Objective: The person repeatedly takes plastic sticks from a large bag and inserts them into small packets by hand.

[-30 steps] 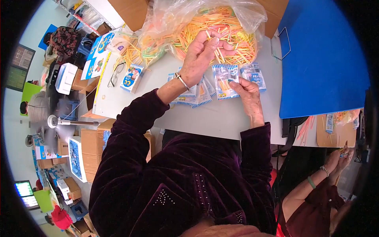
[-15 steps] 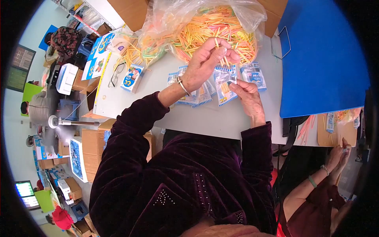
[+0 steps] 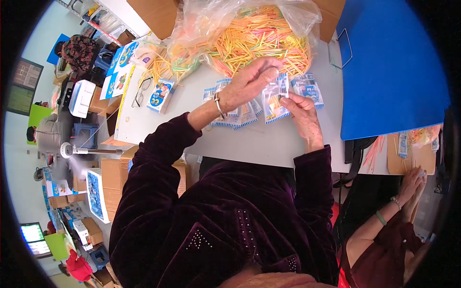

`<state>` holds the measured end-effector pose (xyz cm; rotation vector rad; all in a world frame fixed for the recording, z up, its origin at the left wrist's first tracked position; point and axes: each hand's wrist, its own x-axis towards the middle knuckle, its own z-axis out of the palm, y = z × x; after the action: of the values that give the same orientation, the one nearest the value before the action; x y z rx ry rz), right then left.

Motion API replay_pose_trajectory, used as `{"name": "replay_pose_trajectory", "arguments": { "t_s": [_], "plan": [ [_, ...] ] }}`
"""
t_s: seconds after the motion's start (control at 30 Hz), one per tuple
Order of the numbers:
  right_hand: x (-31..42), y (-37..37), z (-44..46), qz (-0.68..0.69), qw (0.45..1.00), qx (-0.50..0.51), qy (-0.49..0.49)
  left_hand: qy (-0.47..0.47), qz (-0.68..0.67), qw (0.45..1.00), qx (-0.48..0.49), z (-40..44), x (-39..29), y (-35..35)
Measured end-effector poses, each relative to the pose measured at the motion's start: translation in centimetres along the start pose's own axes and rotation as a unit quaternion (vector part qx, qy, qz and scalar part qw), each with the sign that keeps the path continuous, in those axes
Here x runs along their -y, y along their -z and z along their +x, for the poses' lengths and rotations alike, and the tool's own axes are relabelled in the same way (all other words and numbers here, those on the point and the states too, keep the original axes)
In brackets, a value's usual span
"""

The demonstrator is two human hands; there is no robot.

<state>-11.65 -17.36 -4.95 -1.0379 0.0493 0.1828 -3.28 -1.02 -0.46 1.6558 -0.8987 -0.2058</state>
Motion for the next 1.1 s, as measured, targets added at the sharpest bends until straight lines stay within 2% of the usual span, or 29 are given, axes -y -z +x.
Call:
{"name": "replay_pose_trajectory", "arguments": {
  "t_s": [0.1,0.13,0.27,0.33,0.37,0.43,0.47,0.53,0.57,0.63,0.77,0.9,0.97,1.0,1.03,1.07,1.1],
  "plan": [
    [0.0,0.0,0.2,0.016,0.999,-0.036,0.012,0.050,0.038,0.997,0.037,0.0,-0.5,0.8],
    [-0.4,0.3,0.5,0.001,0.999,-0.040,0.035,0.022,0.113,0.991,0.066,0.1,-0.8,0.9],
    [-0.8,0.9,0.6,0.024,0.998,-0.012,0.054,0.004,0.181,0.980,0.079,0.2,-0.9,0.5],
    [0.2,-0.3,-0.2,0.043,0.998,-0.040,0.037,-0.118,0.136,0.984,-0.004,1.0,-0.3,0.1],
    [0.6,-0.7,-0.6,0.061,0.996,-0.067,0.019,-0.119,0.135,0.984,-0.003,1.3,-0.1,-0.2],
    [0.0,0.9,-0.3,0.010,0.999,-0.033,0.014,-0.089,0.024,0.996,-0.009,1.6,0.0,-0.7],
    [-0.3,1.4,-0.1,-0.041,0.999,0.004,0.008,-0.089,0.023,0.996,-0.008,1.5,-0.2,-0.5],
    [0.0,1.3,-0.2,-0.028,1.000,-0.009,0.008,0.086,0.013,0.994,0.066,1.3,-1.7,0.0],
    [0.1,1.1,-0.2,-0.015,1.000,-0.021,0.010,0.087,0.014,0.994,0.067,1.2,-1.5,-0.2],
    [0.1,0.9,-0.3,-0.020,1.000,-0.014,0.010,0.076,-0.068,0.993,0.056,0.9,-0.6,-0.7],
    [-0.1,0.8,-0.2,-0.031,0.999,0.006,0.025,0.049,-0.058,0.997,0.030,1.2,0.2,-1.0],
    [-0.1,1.4,-0.4,-0.019,1.000,-0.025,-0.002,0.073,0.054,0.994,0.063,1.5,-0.9,-1.5],
    [-0.8,2.8,-0.1,-0.079,0.994,-0.073,0.034,0.089,0.086,0.990,0.063,1.5,-0.9,-2.0],
    [-0.4,3.0,-0.3,-0.078,0.994,-0.074,0.031,0.052,-0.013,0.997,0.047,1.6,-0.1,-2.3],
    [0.5,3.0,-0.8,-0.048,0.991,-0.118,0.044,0.015,-0.112,0.993,0.030,1.5,0.7,-2.4],
    [1.2,3.3,-1.1,-0.019,0.985,-0.161,0.059,-0.010,-0.092,0.995,0.040,1.2,1.3,-2.3],
    [1.8,4.0,-1.2,-0.039,0.982,-0.152,0.108,-0.008,-0.093,0.995,0.041,0.6,1.5,-2.0]
  ]
}}
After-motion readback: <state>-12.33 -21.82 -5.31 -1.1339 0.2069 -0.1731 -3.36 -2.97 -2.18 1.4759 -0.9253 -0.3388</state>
